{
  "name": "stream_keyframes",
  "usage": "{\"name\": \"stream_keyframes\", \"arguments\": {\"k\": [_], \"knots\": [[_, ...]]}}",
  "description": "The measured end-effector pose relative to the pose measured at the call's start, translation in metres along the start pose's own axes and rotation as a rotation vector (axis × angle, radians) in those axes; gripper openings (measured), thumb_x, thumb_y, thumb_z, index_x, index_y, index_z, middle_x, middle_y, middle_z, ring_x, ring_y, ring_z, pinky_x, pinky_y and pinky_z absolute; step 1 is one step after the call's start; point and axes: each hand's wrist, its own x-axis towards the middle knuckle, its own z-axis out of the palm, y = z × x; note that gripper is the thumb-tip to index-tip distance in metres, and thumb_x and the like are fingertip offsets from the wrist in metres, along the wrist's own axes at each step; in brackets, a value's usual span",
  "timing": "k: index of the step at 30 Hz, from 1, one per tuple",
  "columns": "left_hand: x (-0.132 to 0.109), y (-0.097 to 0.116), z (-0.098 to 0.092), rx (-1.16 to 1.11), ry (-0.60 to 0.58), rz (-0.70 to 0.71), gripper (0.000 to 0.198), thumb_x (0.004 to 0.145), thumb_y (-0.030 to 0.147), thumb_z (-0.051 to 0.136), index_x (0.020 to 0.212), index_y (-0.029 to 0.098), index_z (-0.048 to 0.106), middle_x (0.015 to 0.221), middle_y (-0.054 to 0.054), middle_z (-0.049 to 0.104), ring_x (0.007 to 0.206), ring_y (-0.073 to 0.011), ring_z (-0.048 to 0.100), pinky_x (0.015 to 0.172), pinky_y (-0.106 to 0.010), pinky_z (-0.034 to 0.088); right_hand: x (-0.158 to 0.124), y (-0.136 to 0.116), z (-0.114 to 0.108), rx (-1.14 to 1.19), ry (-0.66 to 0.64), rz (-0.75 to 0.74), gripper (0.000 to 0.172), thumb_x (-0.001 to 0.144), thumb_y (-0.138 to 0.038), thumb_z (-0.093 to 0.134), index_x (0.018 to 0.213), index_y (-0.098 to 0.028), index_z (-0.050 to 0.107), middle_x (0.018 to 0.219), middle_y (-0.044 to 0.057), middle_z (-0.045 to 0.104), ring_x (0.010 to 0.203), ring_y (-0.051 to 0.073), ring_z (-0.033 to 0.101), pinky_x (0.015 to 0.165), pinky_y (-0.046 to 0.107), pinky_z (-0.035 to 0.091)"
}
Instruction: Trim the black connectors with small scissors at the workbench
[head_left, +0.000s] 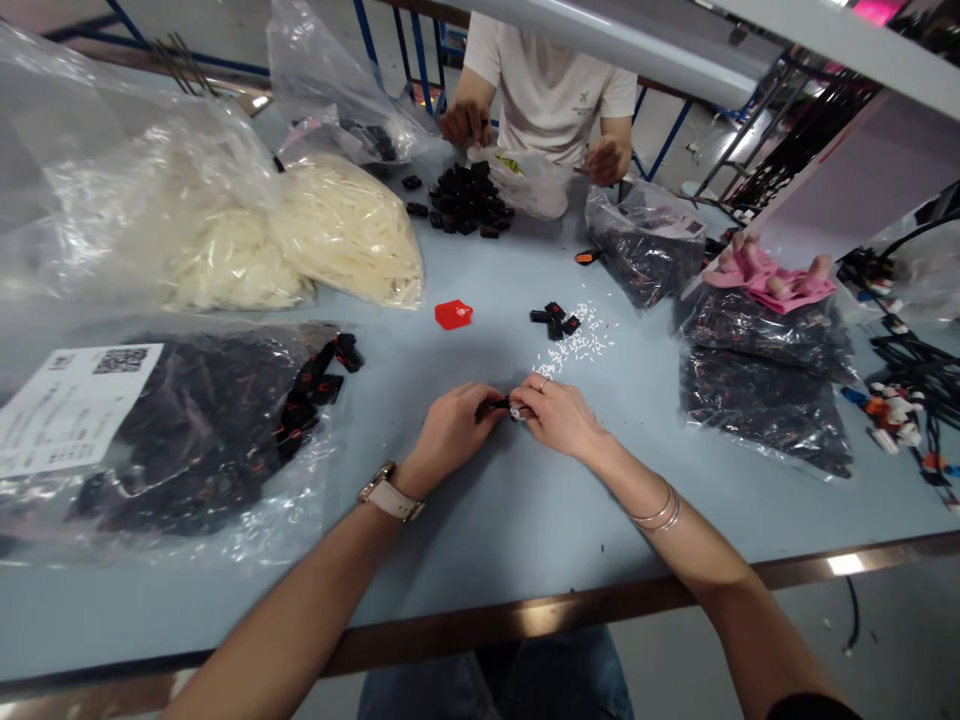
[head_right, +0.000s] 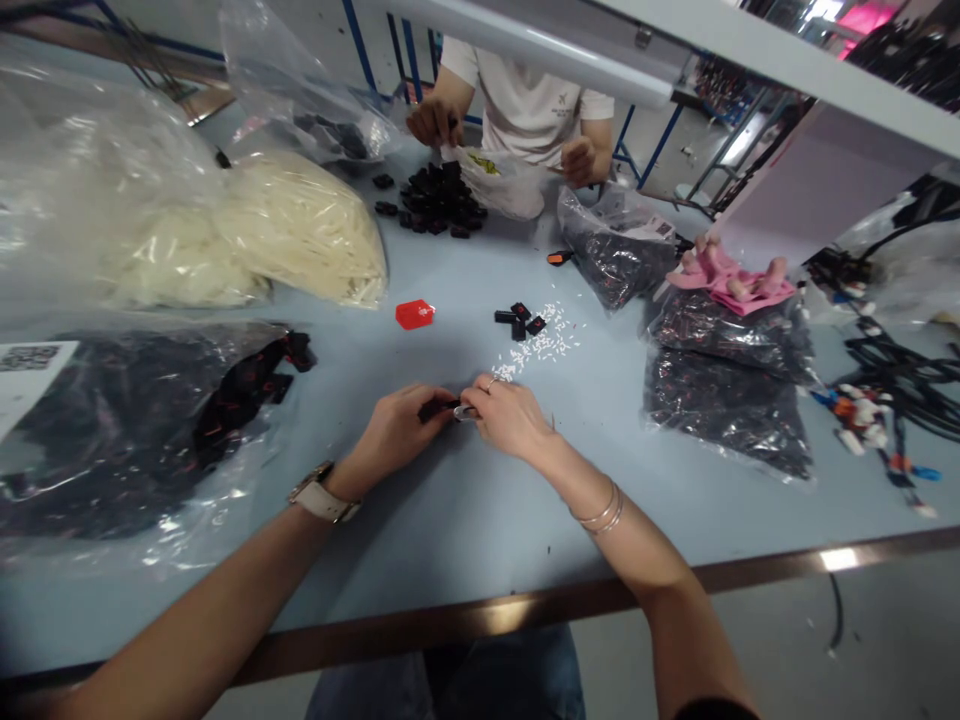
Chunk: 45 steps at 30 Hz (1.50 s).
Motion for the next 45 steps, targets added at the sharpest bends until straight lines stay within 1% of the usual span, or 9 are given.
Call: {"name": "stream_keyframes", "arguments": {"k": [5,8,12,15,26,31,35,40,45], "knots": [[0.001,0.0,-0.001,-0.003,-0.002,-0.014,0.009,0.084,0.023,0.058,0.088,0.02,0.065,0.083,-0.004,0.071,0.076,-0.0193,0.064,0.07,-0.03,0.049,0.002,0.008,0.011,0.181,0.077,0.022,0.026,0.085,-0.011,0.052,0.101,-0.022,0.069,0.1,0.005,0.065,0.085,0.016,0.061,0.073,0.026,0.044],[0.001,0.001,-0.002,-0.007,-0.007,-0.041,0.008,0.083,0.023,0.06,0.088,0.02,0.065,0.082,-0.004,0.071,0.074,-0.0191,0.064,0.069,-0.03,0.049,0.005,0.014,0.016,0.36,0.153,0.052,0.021,0.087,-0.014,0.055,0.094,-0.022,0.073,0.093,0.004,0.067,0.085,0.014,0.062,0.078,0.025,0.046],[0.001,0.001,-0.002,-0.018,-0.015,-0.059,0.008,0.082,0.022,0.061,0.088,0.019,0.065,0.081,-0.004,0.07,0.073,-0.019,0.064,0.067,-0.03,0.049,0.008,0.018,0.018,0.523,0.232,0.105,0.015,0.087,-0.022,0.06,0.087,-0.021,0.075,0.085,0.004,0.069,0.083,0.015,0.063,0.08,0.027,0.048],[0.002,0.001,-0.003,-0.021,-0.016,-0.061,0.008,0.081,0.021,0.061,0.088,0.019,0.065,0.081,-0.004,0.07,0.073,-0.0189,0.064,0.066,-0.03,0.048,0.009,0.018,0.017,0.567,0.237,0.108,0.013,0.086,-0.021,0.062,0.085,-0.021,0.075,0.084,0.003,0.07,0.081,0.014,0.063,0.078,0.027,0.048],[0.003,0.004,-0.005,-0.01,-0.061,-0.115,0.01,0.082,0.023,0.061,0.089,0.017,0.066,0.083,-0.005,0.071,0.073,-0.0188,0.064,0.067,-0.029,0.046,0.007,0.015,0.015,0.466,0.194,0.057,0.013,0.086,-0.015,0.062,0.086,-0.02,0.075,0.085,0.003,0.069,0.08,0.013,0.062,0.075,0.024,0.046],[0.002,0.004,-0.004,0.001,-0.056,-0.096,0.01,0.084,0.023,0.059,0.089,0.017,0.066,0.083,-0.005,0.071,0.073,-0.0185,0.063,0.067,-0.029,0.046,0.006,0.012,0.021,0.382,0.224,0.091,0.009,0.085,-0.022,0.065,0.087,-0.02,0.074,0.084,0.003,0.067,0.077,0.014,0.061,0.072,0.024,0.045],[0.002,0.003,-0.004,0.016,-0.05,-0.084,0.01,0.084,0.024,0.059,0.088,0.017,0.065,0.084,-0.005,0.071,0.074,-0.0189,0.063,0.068,-0.029,0.046,0.005,0.011,0.026,0.332,0.276,0.12,0.011,0.087,-0.027,0.063,0.087,-0.021,0.073,0.083,0.004,0.067,0.076,0.014,0.061,0.07,0.024,0.046],[0.003,0.004,-0.005,0.002,-0.049,-0.122,0.01,0.084,0.023,0.06,0.089,0.017,0.066,0.084,-0.005,0.072,0.074,-0.0192,0.064,0.068,-0.029,0.046,-0.003,0.018,0.033,0.269,0.338,0.014,0.02,0.088,-0.017,0.055,0.098,-0.022,0.072,0.093,0.004,0.07,0.083,0.014,0.064,0.075,0.024,0.049],[0.003,0.005,-0.005,0.008,-0.055,-0.141,0.011,0.083,0.024,0.06,0.09,0.017,0.066,0.086,-0.005,0.072,0.076,-0.0201,0.066,0.07,-0.03,0.048,-0.01,0.02,0.034,0.155,0.36,-0.059,0.025,0.087,-0.019,0.053,0.103,-0.023,0.072,0.098,0.004,0.07,0.082,0.013,0.064,0.073,0.023,0.051]]}}
